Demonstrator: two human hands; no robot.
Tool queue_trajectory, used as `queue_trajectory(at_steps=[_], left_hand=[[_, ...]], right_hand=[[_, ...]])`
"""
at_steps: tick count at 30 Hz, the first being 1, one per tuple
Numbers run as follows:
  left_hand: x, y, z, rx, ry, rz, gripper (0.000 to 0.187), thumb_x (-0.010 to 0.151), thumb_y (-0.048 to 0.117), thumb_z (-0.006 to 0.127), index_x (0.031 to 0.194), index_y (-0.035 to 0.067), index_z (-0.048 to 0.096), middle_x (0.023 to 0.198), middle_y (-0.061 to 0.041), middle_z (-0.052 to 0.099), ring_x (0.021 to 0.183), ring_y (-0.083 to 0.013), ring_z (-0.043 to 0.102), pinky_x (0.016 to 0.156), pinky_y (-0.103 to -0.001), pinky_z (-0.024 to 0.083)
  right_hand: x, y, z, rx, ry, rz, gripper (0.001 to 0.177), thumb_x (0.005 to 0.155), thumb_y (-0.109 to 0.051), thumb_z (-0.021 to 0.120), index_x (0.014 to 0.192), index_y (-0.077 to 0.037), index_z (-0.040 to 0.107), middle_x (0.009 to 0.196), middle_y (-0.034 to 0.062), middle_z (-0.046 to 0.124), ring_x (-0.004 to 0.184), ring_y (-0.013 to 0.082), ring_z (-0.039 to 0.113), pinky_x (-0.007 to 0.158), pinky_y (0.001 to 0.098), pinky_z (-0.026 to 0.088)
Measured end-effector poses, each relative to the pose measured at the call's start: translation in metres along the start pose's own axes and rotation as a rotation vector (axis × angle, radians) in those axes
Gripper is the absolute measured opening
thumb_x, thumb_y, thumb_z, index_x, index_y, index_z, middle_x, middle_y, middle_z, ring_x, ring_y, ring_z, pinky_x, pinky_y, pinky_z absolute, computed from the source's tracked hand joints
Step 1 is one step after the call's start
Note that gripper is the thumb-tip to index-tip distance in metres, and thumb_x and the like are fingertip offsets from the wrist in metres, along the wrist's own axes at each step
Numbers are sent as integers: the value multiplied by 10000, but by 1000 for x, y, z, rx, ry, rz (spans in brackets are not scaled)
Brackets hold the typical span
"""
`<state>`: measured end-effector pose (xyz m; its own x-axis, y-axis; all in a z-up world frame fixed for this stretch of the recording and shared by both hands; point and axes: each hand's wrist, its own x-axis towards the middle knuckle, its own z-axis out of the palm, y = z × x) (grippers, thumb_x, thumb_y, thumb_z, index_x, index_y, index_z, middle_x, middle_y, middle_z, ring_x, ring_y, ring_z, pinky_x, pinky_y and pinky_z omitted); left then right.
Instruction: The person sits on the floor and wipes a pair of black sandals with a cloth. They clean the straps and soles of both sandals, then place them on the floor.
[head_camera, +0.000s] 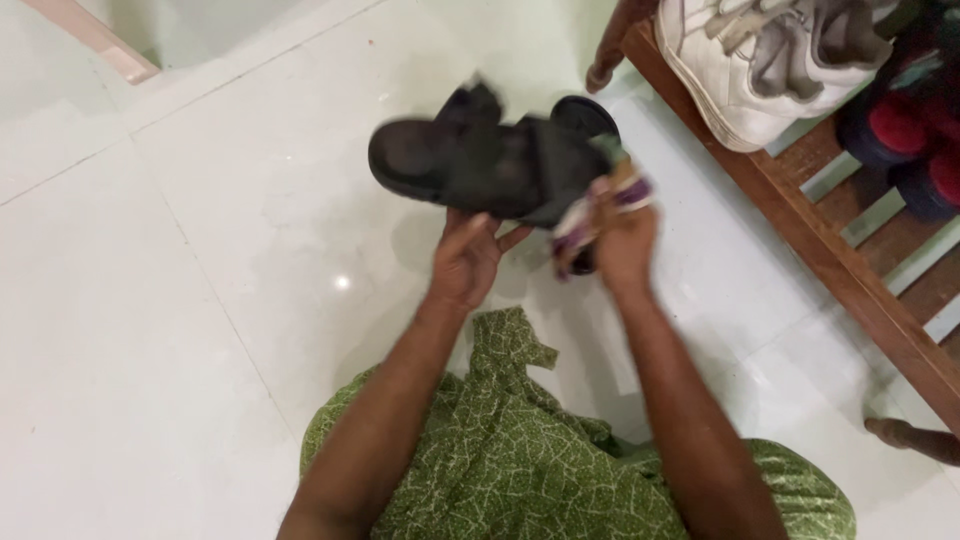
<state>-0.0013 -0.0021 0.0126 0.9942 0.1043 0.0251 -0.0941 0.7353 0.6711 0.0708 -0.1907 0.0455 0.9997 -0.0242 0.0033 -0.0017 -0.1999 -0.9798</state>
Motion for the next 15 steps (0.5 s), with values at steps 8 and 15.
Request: queue_trajectory(at_steps=[8, 15], left_hand=[[-2, 74, -4, -764, -643, -396, 1148, 846, 662, 678, 1595, -121, 296, 1420, -312, 591, 1259, -389, 613, 1049, -458, 518], [-26, -26, 11, 400, -301, -594, 850, 776, 218, 811, 1464, -85, 412, 1302, -237, 652, 1210, -367, 650, 1088, -468, 521]], right_hand=[[23, -27, -74, 325, -93, -267, 68, 1059, -56, 734, 1063, -3, 692, 944, 23, 706, 819, 110, 647, 753, 258, 538], [28, 6, -34, 211, 197, -161, 127, 1053, -66, 690, 943, -4, 707, 776, 25, 673, 583, 64, 552, 485, 233, 402]])
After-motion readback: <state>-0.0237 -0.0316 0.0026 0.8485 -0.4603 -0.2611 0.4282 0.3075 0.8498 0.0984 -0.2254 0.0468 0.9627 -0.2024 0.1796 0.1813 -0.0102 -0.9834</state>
